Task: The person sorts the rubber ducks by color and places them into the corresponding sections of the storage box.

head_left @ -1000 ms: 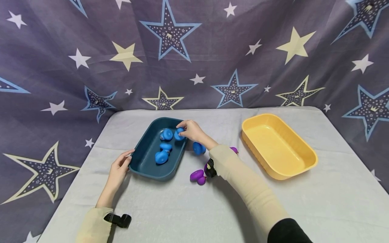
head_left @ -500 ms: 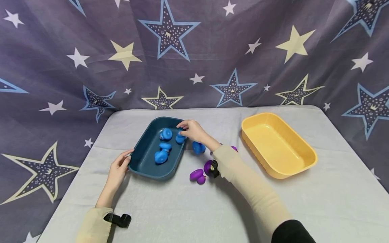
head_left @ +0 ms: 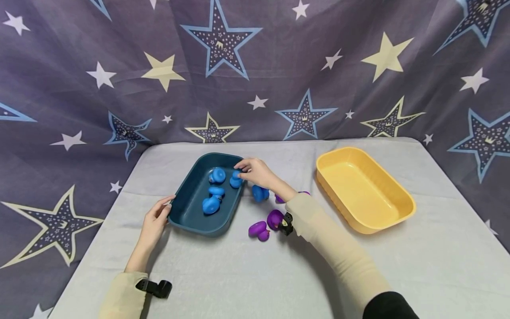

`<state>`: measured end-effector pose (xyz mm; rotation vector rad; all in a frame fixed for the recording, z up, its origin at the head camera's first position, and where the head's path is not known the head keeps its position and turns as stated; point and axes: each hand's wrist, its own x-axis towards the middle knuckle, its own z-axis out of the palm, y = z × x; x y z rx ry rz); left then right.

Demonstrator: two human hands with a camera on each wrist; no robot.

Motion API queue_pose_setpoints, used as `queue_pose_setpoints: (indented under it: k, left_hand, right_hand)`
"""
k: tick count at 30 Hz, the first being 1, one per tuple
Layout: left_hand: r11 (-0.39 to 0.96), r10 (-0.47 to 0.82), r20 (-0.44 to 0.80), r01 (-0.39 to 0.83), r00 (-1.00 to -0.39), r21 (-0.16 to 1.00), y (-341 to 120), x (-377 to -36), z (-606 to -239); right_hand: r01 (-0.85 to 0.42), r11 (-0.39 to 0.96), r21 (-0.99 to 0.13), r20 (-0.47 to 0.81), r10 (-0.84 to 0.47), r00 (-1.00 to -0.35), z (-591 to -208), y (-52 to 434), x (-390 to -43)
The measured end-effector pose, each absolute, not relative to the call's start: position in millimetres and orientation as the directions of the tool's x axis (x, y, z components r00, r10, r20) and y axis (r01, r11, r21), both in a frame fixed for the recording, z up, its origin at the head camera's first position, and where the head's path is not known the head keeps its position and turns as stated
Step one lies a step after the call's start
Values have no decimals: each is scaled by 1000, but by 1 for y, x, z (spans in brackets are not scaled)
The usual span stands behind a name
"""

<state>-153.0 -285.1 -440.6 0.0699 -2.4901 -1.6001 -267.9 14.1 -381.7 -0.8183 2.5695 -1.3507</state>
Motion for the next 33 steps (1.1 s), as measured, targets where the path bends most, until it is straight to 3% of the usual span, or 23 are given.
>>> queue_pose_setpoints:
  k: [33]
  left_hand:
    - [408, -118, 137, 78, -984, 910, -287, -154, -443]
  right_hand:
    - [-491, 401, -773, 222, -555, -802, -379, 57, -249]
